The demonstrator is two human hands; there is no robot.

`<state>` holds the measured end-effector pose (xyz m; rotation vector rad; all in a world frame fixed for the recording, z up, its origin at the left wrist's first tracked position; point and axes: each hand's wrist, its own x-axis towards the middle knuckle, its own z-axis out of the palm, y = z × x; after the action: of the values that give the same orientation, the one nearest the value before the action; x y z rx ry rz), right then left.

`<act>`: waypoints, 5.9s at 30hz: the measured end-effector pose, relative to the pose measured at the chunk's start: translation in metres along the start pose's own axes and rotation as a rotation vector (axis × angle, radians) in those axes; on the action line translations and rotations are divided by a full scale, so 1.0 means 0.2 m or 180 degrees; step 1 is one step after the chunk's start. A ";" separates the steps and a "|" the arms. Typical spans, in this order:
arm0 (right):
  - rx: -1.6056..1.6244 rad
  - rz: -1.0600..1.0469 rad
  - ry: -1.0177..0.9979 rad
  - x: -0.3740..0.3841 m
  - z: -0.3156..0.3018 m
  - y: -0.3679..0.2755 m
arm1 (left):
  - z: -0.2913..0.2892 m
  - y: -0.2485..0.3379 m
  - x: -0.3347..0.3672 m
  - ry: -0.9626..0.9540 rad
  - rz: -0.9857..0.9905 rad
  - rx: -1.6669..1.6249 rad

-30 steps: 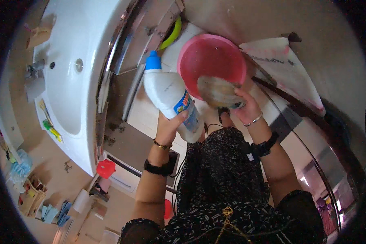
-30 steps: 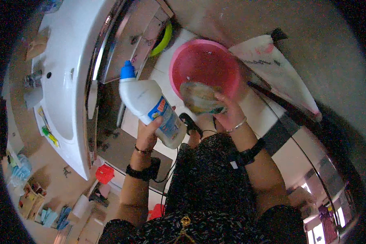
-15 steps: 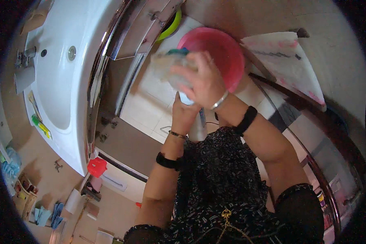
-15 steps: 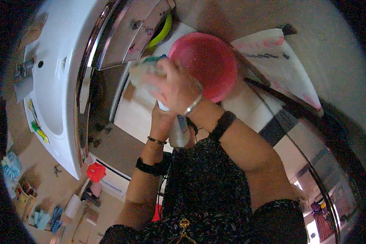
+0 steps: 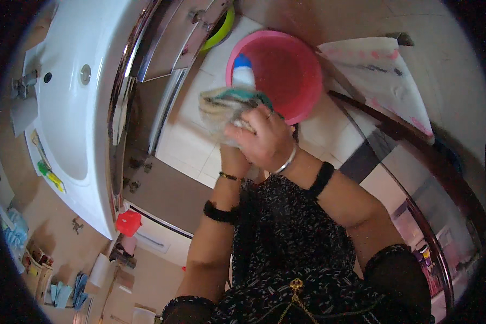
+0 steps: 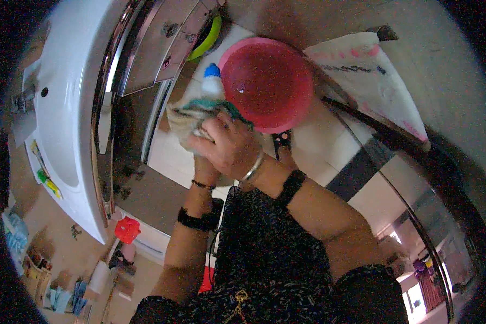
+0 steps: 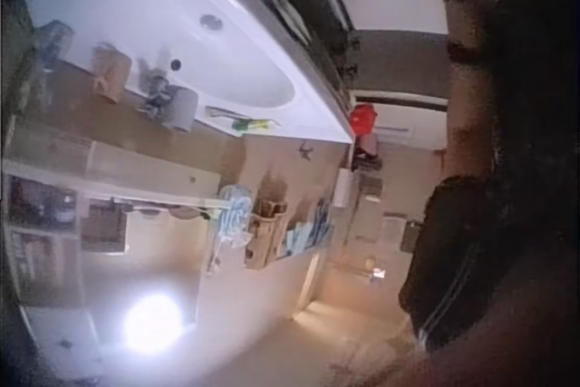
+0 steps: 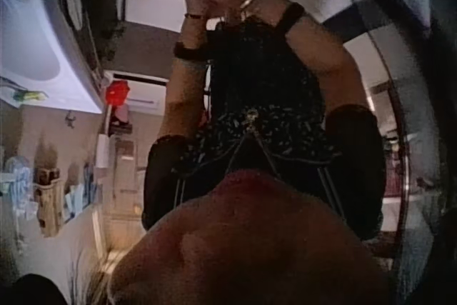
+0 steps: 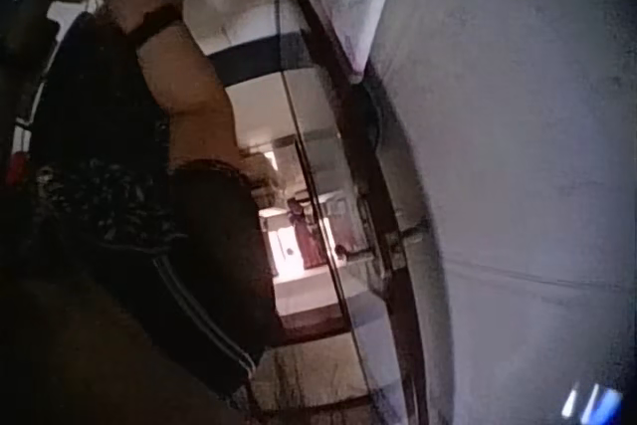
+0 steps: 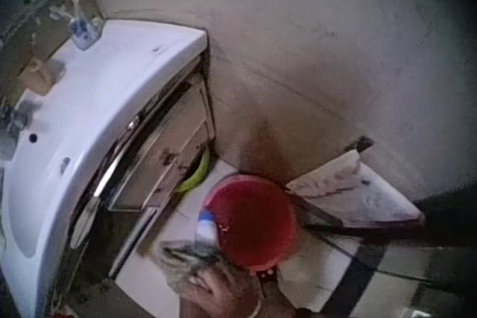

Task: The person wrings a cloth in a pink basin, applies liquid from a bottle to the cloth, and wipes the surfaces of a sink and a nearby shelf.

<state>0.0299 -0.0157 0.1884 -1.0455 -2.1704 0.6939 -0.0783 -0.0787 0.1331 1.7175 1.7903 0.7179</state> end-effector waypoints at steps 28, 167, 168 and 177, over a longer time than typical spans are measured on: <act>0.1411 0.2491 0.0615 0.11 0.04 0.16 | -0.22 0.24 0.10 0.0363 -0.2643 -0.3651; 0.0417 0.1797 -0.0192 -0.25 0.09 -0.08 | -0.31 0.26 -0.16 0.1058 -0.3301 -0.3419; 0.0140 0.1908 -0.0419 -0.25 0.09 -0.01 | -0.30 0.26 -0.17 0.1099 -0.3263 -0.3107; 0.4928 0.4720 -0.0363 -0.38 -0.04 0.64 | -0.56 0.25 -0.24 0.0994 -0.3106 -0.2952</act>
<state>0.1354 -0.0068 0.0826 -1.3356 0.0003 2.3865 -0.1218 -0.1241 0.2490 0.0876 1.7492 1.1046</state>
